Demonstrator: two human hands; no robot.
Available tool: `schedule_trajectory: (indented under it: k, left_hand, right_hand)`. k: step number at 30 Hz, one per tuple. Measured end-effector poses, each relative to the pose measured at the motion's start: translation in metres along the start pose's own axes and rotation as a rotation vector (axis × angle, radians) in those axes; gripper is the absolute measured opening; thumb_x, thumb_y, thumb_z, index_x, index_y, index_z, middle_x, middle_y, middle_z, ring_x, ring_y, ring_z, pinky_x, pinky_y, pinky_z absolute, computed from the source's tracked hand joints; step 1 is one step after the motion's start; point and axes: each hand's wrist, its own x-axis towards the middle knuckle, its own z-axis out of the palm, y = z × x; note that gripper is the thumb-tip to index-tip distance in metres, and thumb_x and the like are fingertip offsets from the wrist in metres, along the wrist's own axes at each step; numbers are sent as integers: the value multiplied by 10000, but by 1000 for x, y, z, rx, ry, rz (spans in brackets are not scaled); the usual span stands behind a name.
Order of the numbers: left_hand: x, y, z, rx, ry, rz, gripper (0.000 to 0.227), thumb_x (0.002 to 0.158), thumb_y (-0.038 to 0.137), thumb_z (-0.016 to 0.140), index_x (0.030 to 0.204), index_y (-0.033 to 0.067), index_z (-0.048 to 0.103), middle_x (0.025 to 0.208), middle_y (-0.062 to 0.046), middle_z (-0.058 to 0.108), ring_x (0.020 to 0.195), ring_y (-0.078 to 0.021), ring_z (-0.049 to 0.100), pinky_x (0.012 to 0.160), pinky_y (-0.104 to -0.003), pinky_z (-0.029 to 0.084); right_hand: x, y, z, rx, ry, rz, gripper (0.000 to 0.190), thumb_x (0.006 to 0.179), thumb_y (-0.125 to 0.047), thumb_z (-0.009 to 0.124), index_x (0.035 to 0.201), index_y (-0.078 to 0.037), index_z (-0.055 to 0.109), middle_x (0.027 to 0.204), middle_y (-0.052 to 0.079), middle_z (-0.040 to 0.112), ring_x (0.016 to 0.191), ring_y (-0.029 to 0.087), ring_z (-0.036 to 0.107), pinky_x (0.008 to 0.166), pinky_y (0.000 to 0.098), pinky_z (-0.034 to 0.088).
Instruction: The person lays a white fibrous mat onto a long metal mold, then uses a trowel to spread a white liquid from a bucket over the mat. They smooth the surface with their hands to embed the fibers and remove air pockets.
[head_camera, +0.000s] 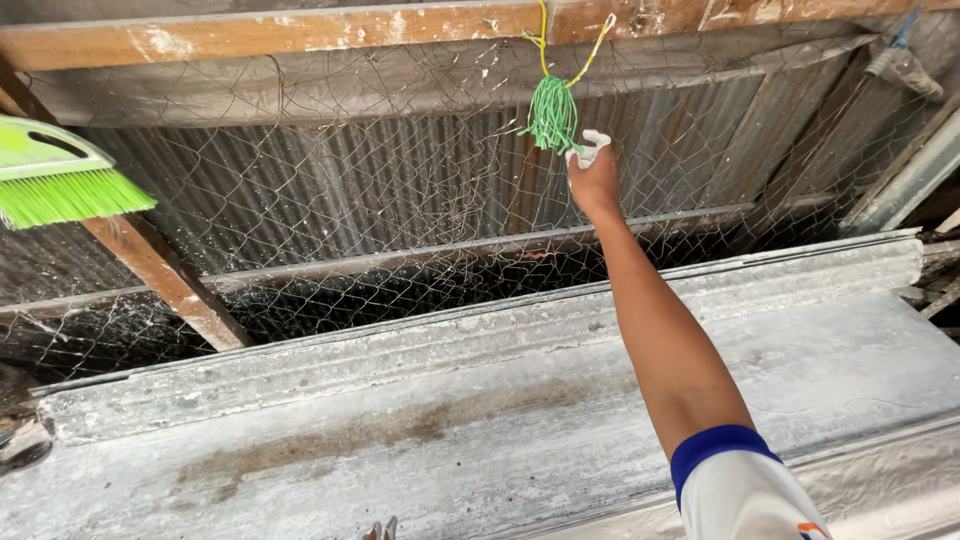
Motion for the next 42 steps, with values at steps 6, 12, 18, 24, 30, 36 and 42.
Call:
schedule_trajectory:
  k: [6, 12, 18, 24, 30, 36, 42]
  left_hand:
    - [-7, 19, 14, -27, -47, 1, 694, 775, 331, 686, 1393, 46, 551, 1431, -321, 461, 1365, -487, 454, 1108, -585, 422]
    - [-12, 28, 25, -39, -65, -1, 700, 778, 335, 687, 1404, 55, 546, 1430, -320, 458, 1364, -485, 454, 1104, -584, 424]
    - [-19, 32, 29, -43, -59, -21, 705, 782, 339, 687, 1415, 64, 540, 1428, -320, 455, 1363, -483, 453, 1101, -583, 426]
    - [-26, 32, 30, -42, -54, -31, 711, 786, 343, 687, 1426, 74, 535, 1426, -320, 453, 1362, -481, 453, 1097, -583, 428]
    - [-30, 32, 36, -41, -46, -22, 716, 790, 347, 688, 1436, 83, 529, 1425, -319, 450, 1361, -479, 453, 1094, -582, 430]
    - [-33, 30, 39, -37, -46, -24, 722, 793, 351, 688, 1447, 93, 524, 1423, -319, 447, 1360, -477, 452, 1090, -581, 432]
    - [-44, 33, 36, -36, -62, -39, 728, 797, 355, 689, 1458, 102, 519, 1421, -318, 445, 1359, -475, 452, 1086, -580, 434]
  right_hand:
    - [4, 7, -15, 86, 72, -190, 127, 958, -55, 691, 1079, -16, 686, 1003, 106, 785, 922, 189, 772, 817, 308, 578]
    - [9, -20, -47, -93, 105, -307, 111, 961, -61, 708, 1052, -10, 747, 980, 142, 786, 900, 234, 759, 804, 358, 561]
    - [15, -44, -63, -203, 33, -262, 112, 952, -87, 724, 1031, -7, 731, 961, 166, 769, 883, 313, 740, 790, 415, 553]
    - [19, -44, -68, -180, 104, -325, 109, 948, -90, 739, 998, 5, 717, 949, 178, 770, 886, 332, 749, 789, 436, 554]
    - [23, -52, -72, -200, 221, -285, 171, 930, -109, 791, 946, 34, 699, 898, 190, 761, 848, 345, 728, 757, 451, 533]
    - [27, -65, -78, 74, 129, -163, 110, 945, -89, 754, 990, 5, 719, 909, 115, 777, 768, 186, 712, 675, 326, 535]
    - [31, -57, -74, 395, 53, -117, 74, 977, -18, 707, 1050, -26, 712, 992, 56, 780, 835, 102, 733, 700, 251, 591]
